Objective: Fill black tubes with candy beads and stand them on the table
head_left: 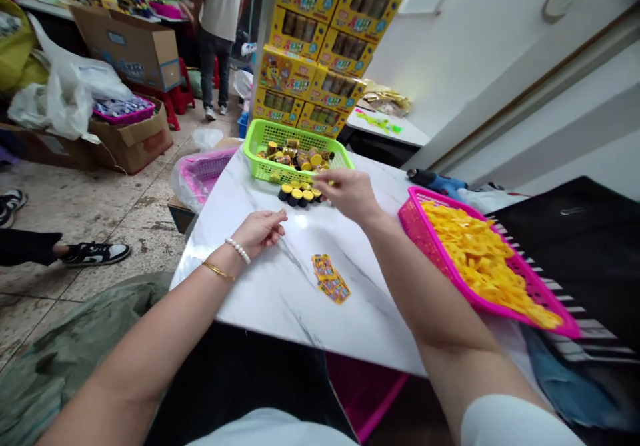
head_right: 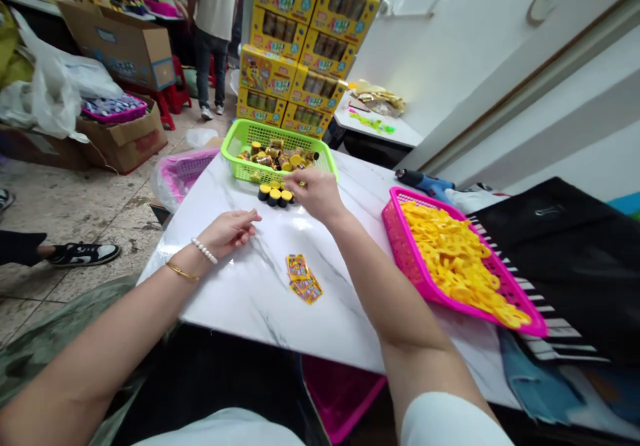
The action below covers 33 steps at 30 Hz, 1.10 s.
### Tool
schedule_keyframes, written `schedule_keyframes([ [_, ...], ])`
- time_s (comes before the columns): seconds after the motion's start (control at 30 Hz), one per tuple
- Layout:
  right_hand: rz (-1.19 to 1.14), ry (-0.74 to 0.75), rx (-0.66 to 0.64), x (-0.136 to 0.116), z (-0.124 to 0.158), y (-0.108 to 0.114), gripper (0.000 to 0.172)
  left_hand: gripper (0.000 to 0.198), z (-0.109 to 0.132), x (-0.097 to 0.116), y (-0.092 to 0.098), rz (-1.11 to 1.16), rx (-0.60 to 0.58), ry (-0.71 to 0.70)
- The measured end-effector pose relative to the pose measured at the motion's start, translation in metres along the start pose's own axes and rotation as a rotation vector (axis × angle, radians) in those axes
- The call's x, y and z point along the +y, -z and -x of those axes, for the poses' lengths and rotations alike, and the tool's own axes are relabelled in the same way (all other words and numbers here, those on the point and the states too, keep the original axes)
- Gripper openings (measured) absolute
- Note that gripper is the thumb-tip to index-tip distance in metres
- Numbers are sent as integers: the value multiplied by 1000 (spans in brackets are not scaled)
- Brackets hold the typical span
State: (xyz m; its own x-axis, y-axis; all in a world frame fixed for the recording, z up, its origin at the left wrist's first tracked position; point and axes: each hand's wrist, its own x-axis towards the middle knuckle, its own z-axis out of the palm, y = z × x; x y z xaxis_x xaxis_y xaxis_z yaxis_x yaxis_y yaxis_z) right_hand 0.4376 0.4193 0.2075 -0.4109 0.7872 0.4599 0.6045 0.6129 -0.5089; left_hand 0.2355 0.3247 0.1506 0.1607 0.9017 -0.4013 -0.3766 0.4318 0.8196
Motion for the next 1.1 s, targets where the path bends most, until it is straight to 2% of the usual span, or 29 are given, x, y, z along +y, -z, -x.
schedule_keyframes([
  [0.1, -62, -9, -330, 6, 66, 7, 14, 28, 0, -4, -2, -73, -69, -17],
  [0.13, -82, -29, -389, 10, 90, 7, 17, 28, 0, -5, -3, -88, -92, -11],
  [0.17, -97, -54, -394, 16, 111, 6, 17, 29, 0, -7, -4, -99, -112, -5],
  [0.23, -123, -107, -308, 27, 141, 3, 15, 30, 0, -11, -6, -131, -133, -4],
  [0.3, -142, -131, -219, 33, 154, -2, 18, 30, -1, -14, -8, -187, -131, -26],
  [0.4, -166, -112, -158, 28, 144, -5, 17, 34, -2, -16, -8, -271, -105, -71],
  [0.57, -189, -70, -97, -6, 97, -16, 11, 46, -4, -13, -4, -371, -93, -184],
  [0.63, -274, -66, -75, -18, 80, -26, 10, 45, -4, -12, -1, -370, -70, -260],
  [0.7, -473, -147, -32, -24, 69, -37, 30, 44, -6, -11, 1, -308, -23, -319],
  [0.77, -679, -306, -20, -26, 62, -46, 53, 43, -7, -11, 2, -237, -4, -341],
  [0.83, -772, -440, -67, -26, 61, -53, 53, 41, -9, -12, 1, -234, -18, -329],
  [0.9, -754, -490, -89, -26, 63, -58, 51, 39, -9, -13, 0, -271, 27, -342],
  [1.03, -670, -471, 45, -29, 68, -64, 59, 39, -7, -13, -3, -213, 244, -526],
  [1.1, -627, -450, 79, -30, 69, -66, 62, 43, -4, -13, -3, -183, 252, -582],
])
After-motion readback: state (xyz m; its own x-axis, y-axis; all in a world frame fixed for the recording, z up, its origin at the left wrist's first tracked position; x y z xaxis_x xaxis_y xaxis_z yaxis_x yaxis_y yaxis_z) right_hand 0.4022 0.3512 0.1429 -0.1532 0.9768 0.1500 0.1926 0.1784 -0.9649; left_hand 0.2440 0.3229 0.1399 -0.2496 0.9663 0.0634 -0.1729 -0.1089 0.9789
